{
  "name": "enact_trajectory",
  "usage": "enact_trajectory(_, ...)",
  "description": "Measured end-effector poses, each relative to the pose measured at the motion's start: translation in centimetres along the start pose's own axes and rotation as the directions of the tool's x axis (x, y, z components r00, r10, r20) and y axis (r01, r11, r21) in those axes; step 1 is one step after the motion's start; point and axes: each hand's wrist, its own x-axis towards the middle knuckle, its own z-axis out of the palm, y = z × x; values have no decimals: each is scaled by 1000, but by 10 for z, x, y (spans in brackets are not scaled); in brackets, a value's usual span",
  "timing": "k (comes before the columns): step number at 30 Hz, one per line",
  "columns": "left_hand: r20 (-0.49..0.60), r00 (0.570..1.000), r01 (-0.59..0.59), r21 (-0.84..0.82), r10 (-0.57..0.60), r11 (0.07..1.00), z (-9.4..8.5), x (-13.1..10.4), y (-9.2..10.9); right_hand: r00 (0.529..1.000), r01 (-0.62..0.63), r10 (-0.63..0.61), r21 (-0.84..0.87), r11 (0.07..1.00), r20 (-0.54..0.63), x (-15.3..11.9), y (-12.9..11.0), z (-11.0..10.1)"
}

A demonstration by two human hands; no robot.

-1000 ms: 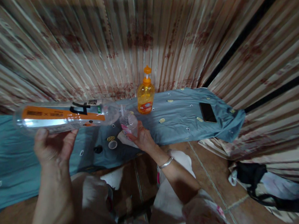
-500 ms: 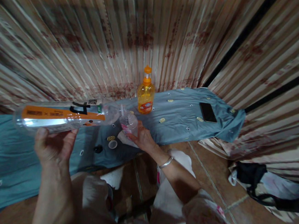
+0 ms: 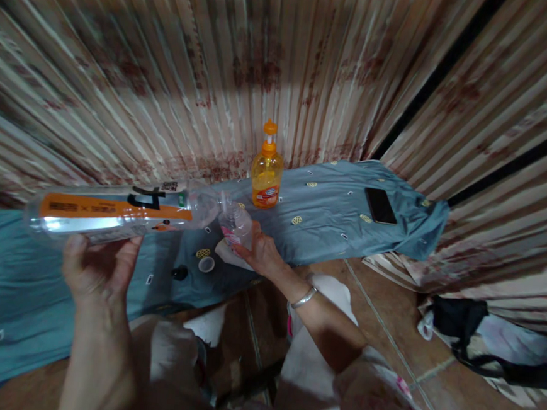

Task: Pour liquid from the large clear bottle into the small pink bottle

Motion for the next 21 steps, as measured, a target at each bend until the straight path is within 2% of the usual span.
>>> enact_trajectory(12, 39, 999, 30, 62, -33, 998, 0, -1, 3, 997, 58, -57, 20, 998, -46, 1, 6, 4)
enact_trajectory(21, -49, 999, 7, -49, -9, 999, 2, -1, -1, 997, 57, -59, -49, 997, -40, 0, 6, 4)
